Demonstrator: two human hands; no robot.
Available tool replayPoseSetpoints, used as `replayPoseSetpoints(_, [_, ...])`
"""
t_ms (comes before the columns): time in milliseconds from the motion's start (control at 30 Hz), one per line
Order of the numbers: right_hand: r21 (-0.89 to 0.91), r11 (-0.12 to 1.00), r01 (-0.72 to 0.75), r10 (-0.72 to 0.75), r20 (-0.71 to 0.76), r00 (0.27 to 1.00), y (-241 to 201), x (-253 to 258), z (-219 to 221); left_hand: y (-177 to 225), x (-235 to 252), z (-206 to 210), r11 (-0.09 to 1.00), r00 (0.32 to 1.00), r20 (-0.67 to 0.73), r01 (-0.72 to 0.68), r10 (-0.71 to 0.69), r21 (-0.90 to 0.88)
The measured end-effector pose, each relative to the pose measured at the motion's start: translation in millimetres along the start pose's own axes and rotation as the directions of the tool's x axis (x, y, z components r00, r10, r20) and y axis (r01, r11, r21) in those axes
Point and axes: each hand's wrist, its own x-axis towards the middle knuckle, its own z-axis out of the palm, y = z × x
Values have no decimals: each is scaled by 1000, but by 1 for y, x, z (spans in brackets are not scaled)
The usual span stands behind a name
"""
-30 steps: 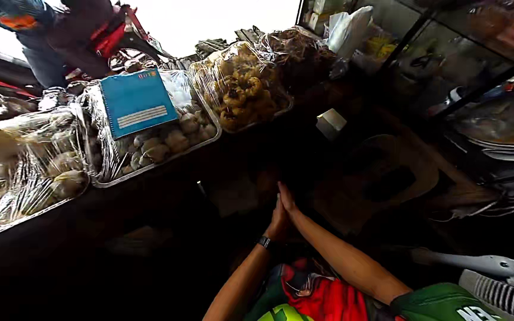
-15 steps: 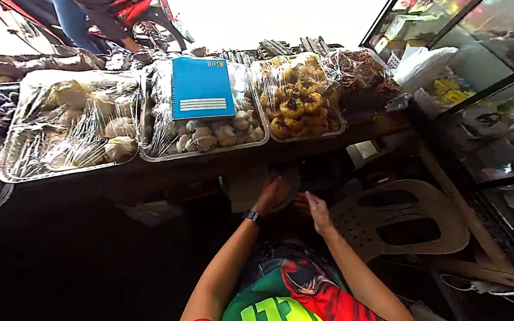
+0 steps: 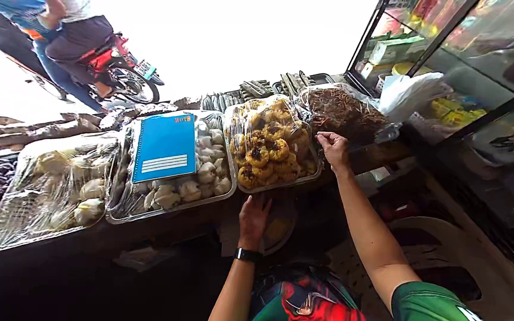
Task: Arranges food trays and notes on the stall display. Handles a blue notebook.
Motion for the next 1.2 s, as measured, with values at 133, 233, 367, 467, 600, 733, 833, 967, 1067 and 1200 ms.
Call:
replayPoseSetpoints(133, [46,999,10,-15,95,995,15,17,12,-22,3,-5,987,996,-29,-91,88,-134])
replayPoseSetpoints(233, [44,997,56,-60,81,995,33,16,10,-40,-2,7,977,984,-110,-155,139,-144])
replayPoseSetpoints(367, [29,986,166,-168,84,982,33,26,10,-56,1,21,963,971,-160,-207,180,-172])
replayPoseSetpoints(467, [-124,967,224,-210,112,971,23,23,7,-66,5,21,963,971,-73,-235,227,-129])
replayPoseSetpoints(600, [-312,901,303,-290,87,953,38,21,0,-83,5,32,987,993,-16,-118,120,106])
replayPoseSetpoints(733, [-324,858,399,-392,91,916,57,11,-22,-81,-2,55,686,938,204,47,-281,726])
replayPoseSetpoints(833, [-280,860,427,-441,12,897,71,13,-61,-45,-5,125,542,764,477,-200,-436,816])
replayPoseSetpoints(967, [-180,920,347,-384,-248,889,68,47,-123,11,39,251,511,746,654,-517,-124,687])
replayPoseSetpoints(1067, [-134,932,338,-337,-664,667,55,76,-152,18,121,326,548,907,414,-387,79,742])
replayPoseSetpoints(1200, [-173,967,189,-251,-496,831,79,80,-166,-17,225,344,540,993,86,-118,85,833])
